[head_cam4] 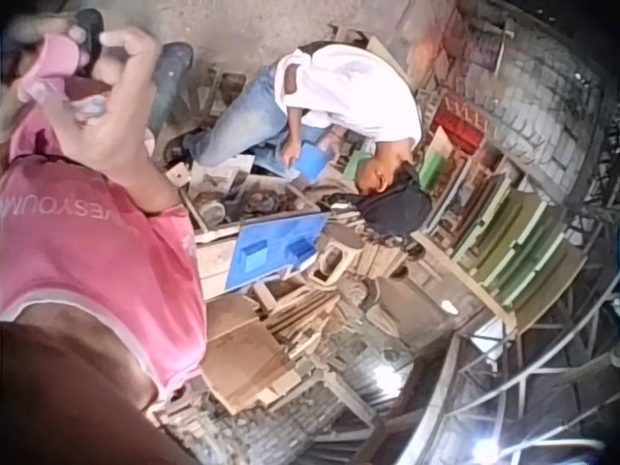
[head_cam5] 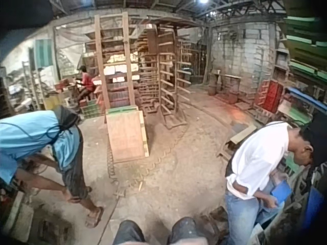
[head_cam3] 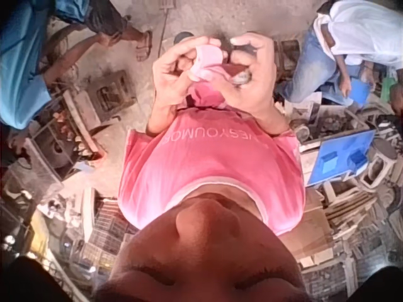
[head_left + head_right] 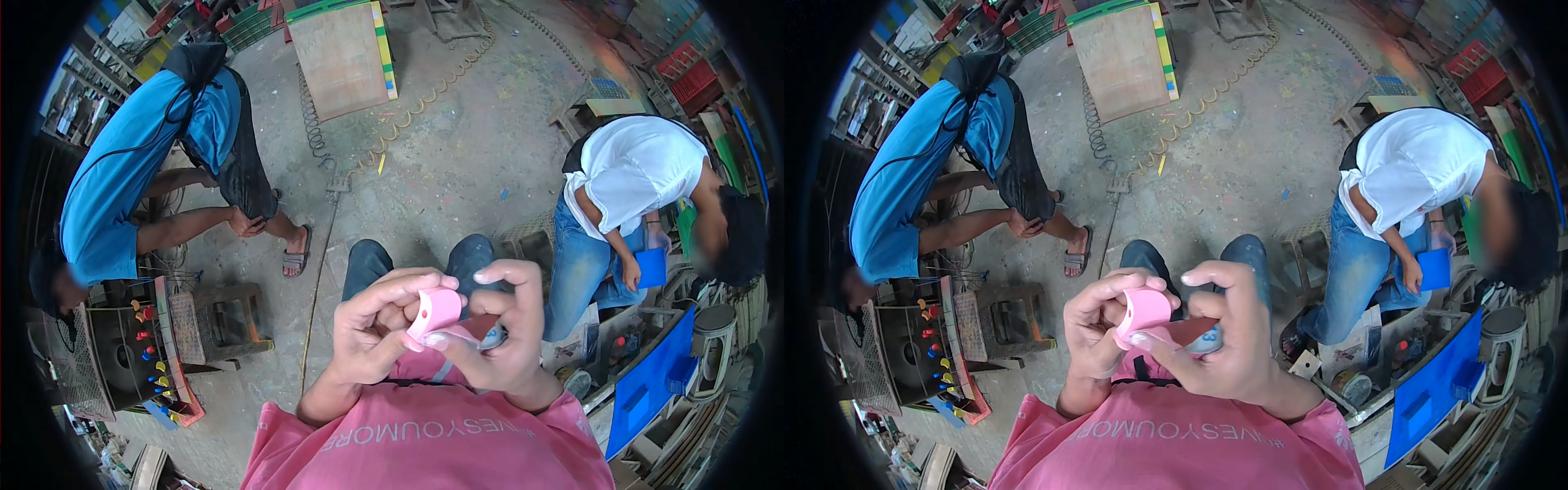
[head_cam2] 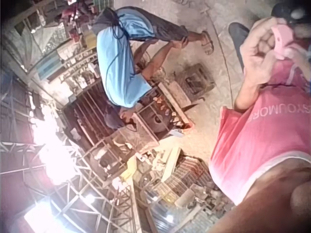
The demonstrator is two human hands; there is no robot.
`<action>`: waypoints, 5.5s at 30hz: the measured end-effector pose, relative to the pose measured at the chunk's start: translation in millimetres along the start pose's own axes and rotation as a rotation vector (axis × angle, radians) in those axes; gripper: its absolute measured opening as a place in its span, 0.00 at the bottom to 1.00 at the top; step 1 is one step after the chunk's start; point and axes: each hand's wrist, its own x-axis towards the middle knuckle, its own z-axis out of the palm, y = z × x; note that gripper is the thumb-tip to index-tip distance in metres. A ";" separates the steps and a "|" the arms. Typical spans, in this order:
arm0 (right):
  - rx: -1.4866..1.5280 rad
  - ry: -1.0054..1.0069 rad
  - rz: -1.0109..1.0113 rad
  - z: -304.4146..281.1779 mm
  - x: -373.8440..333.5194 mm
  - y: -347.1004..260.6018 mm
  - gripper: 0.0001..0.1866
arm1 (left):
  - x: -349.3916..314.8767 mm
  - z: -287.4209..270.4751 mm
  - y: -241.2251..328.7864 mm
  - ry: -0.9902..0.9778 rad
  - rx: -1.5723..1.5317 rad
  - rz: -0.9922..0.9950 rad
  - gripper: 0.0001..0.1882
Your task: The person smooths a small pink plastic part using a piece of sandpaper. They hold the part in one hand and rub the sandpaper over its surface repeatedly, rotating the part to treat different sides. The person continues this sanding process throughout the clip.
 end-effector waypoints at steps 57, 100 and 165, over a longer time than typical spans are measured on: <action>-0.154 0.135 0.035 -17.0 10.5 -3.8 0.30 | -8.0 -1.9 5.7 0.011 0.024 -0.221 0.32; -0.090 0.058 0.215 -14.5 -2.8 8.1 0.32 | 10.2 3.1 -12.8 0.055 0.166 0.168 0.21; -0.117 0.036 0.033 -25.9 16.9 -2.9 0.28 | 9.2 -5.7 -18.1 -0.049 0.033 0.107 0.23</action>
